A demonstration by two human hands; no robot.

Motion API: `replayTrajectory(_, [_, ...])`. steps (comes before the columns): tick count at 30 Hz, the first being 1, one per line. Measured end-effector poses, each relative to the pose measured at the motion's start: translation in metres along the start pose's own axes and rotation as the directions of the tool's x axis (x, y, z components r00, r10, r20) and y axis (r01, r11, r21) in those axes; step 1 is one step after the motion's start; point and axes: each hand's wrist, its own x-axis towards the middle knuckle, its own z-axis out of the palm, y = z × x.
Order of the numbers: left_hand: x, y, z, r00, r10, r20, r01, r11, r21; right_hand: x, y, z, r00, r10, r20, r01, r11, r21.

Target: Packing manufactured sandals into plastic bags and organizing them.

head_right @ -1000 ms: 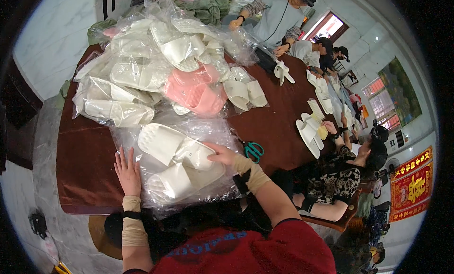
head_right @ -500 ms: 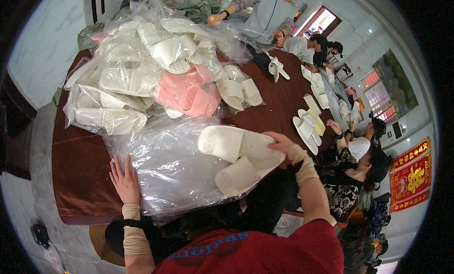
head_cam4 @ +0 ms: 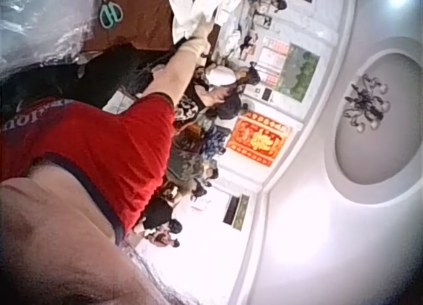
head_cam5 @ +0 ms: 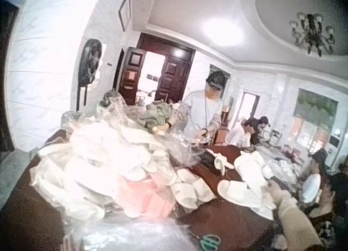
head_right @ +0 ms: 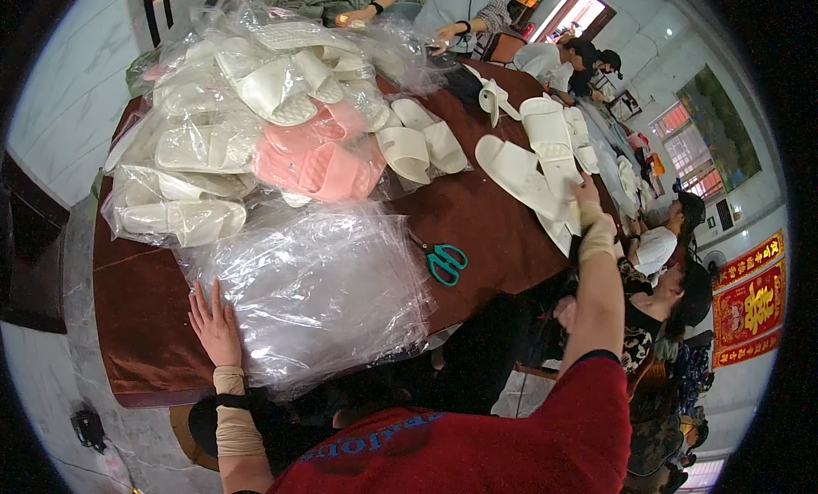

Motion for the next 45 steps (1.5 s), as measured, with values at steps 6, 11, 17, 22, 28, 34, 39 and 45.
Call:
replayTrajectory(6, [-0.011, -0.017, -0.008, 0.999, -0.04, 0.026, 0.038, 0.996, 0.077, -0.076, -0.128, 0.196, 0.76, -0.575, 0.304, 0.523, 0.818, 0.239])
replayTrajectory(11, [-0.009, -0.008, -0.001, 1.0, -0.011, 0.014, 0.01, 0.999, 0.04, -0.092, -0.191, 0.264, 0.756, -0.563, 0.334, 0.602, 0.798, -0.018])
replayTrajectory(17, [-0.006, -0.002, 0.004, 1.0, 0.004, 0.004, -0.004, 1.0, 0.023, -0.054, -0.169, 0.239, 0.805, -0.452, 0.383, 0.49, 0.872, -0.002])
replayTrajectory(22, [-0.01, -0.015, 0.001, 0.999, -0.006, -0.039, 0.008, 0.999, 0.046, -0.07, -0.183, 0.187, 0.802, -0.32, 0.505, 0.275, 0.947, 0.164])
replayTrajectory(28, [-0.012, -0.019, 0.0, 0.997, -0.034, -0.065, 0.036, 0.999, 0.029, -0.1, -0.211, 0.227, 0.742, -0.456, 0.491, 0.538, 0.843, -0.031])
replayTrajectory(34, [-0.014, -0.007, -0.001, 0.999, -0.016, -0.039, 0.017, 0.999, 0.03, -0.128, -0.201, 0.268, 0.839, -0.452, 0.304, 0.496, 0.864, -0.085])
replayTrajectory(39, [-0.014, -0.006, 0.001, 0.999, 0.002, -0.048, 0.0, 0.999, 0.039, -0.102, -0.18, 0.258, 0.865, -0.441, 0.238, 0.456, 0.89, -0.011])
replayTrajectory(45, [-0.014, -0.013, 0.006, 0.995, 0.021, -0.093, -0.019, 0.999, 0.029, -0.07, -0.198, 0.143, 0.828, -0.312, 0.465, -0.041, 0.795, 0.605])
